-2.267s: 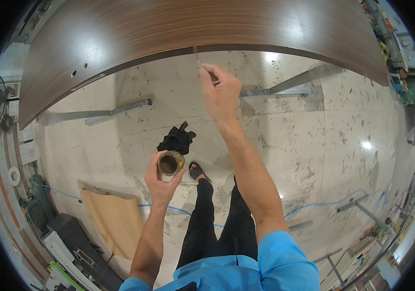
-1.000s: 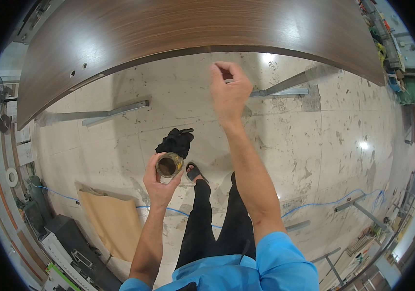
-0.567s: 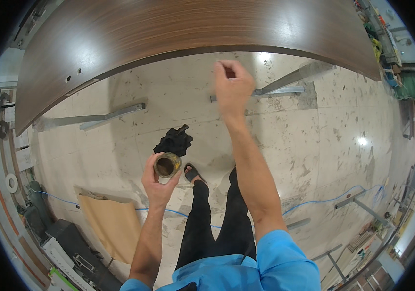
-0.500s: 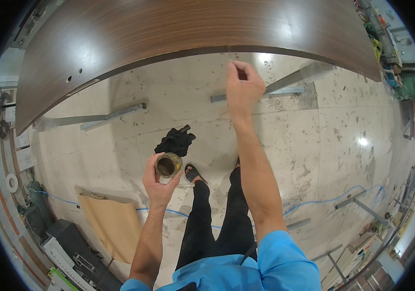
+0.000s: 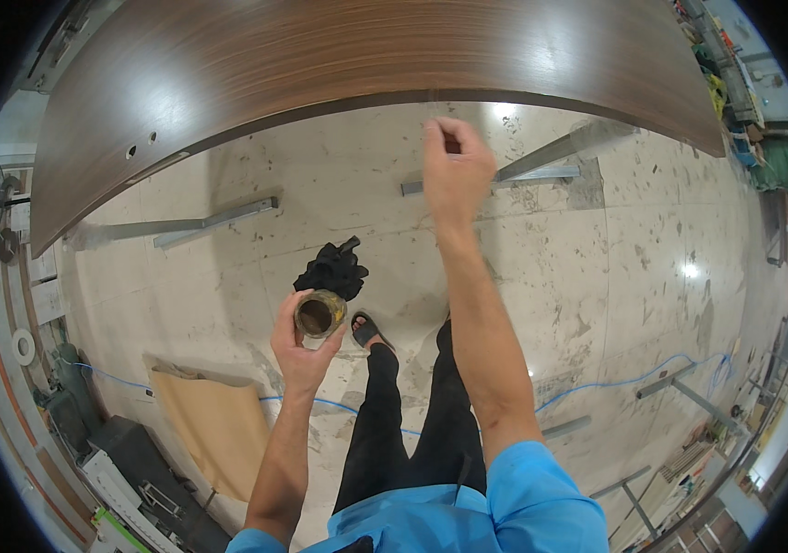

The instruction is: The person applies a dark finish to the edge of a large wooden tabletop using a small brush and a cloth. They repeatedly dip the brush into a small container, apply the finish along the curved edge, and wipe the surface with a black cloth. The person moves around the table to reach different sections and later places the container and cloth on a nearby workbench.

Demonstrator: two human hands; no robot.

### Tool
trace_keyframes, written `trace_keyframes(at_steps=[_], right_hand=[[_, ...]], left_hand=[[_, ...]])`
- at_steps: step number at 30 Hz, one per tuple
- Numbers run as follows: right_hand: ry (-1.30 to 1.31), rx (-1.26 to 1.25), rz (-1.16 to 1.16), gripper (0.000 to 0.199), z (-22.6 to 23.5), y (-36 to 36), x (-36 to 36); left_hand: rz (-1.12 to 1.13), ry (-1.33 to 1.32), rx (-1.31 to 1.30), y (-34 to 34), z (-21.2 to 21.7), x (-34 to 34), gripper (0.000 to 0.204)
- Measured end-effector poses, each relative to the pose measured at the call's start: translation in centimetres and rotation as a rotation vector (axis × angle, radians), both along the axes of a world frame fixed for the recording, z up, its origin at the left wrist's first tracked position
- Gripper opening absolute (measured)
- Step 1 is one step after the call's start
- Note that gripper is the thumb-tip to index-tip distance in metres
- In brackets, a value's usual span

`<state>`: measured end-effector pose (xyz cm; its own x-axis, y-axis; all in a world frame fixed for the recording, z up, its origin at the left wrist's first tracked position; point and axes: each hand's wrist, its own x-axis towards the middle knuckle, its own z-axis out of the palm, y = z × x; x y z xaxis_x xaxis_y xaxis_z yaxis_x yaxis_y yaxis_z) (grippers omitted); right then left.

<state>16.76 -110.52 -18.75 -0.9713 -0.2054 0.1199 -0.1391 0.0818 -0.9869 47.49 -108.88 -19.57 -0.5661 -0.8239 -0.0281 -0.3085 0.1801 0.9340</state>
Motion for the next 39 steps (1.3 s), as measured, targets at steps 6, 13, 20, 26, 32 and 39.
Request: trace_keyframes(at_steps=[6,13,20,26,32,39], right_hand=[[0.194,0.008,0.356,0.012,-0.4,-1.7,2.3],[0.099,0.016,0.148,0.013,-0.7,-3.5,3.0],[0.117,0.070,0.137,0.012,-1.1,-4.7,4.9],[0.166,-0.004,0.193,0.011,-2.1,-6.8,5.6],[0.074,-0.016,0.107,0.012,-2.5,-7.3,7.1],[0.038,-0.040,0.266,0.013,-1.8,-10.0,9.0]], left_hand=[[0.053,0.037,0.042,-0.2,-0.1,0.1,0.072],[0.029,0.002,0.006,-0.7,0.0,1.5,0.072],[0.053,0.016,0.004,-1.3,0.2,2.7,0.072],[0.075,-0.003,0.027,-1.7,0.0,3.7,0.073],[0.099,0.008,0.033,-2.0,0.1,5.1,0.073],[0.116,0.029,0.054,-2.3,-0.3,6.2,0.074]])
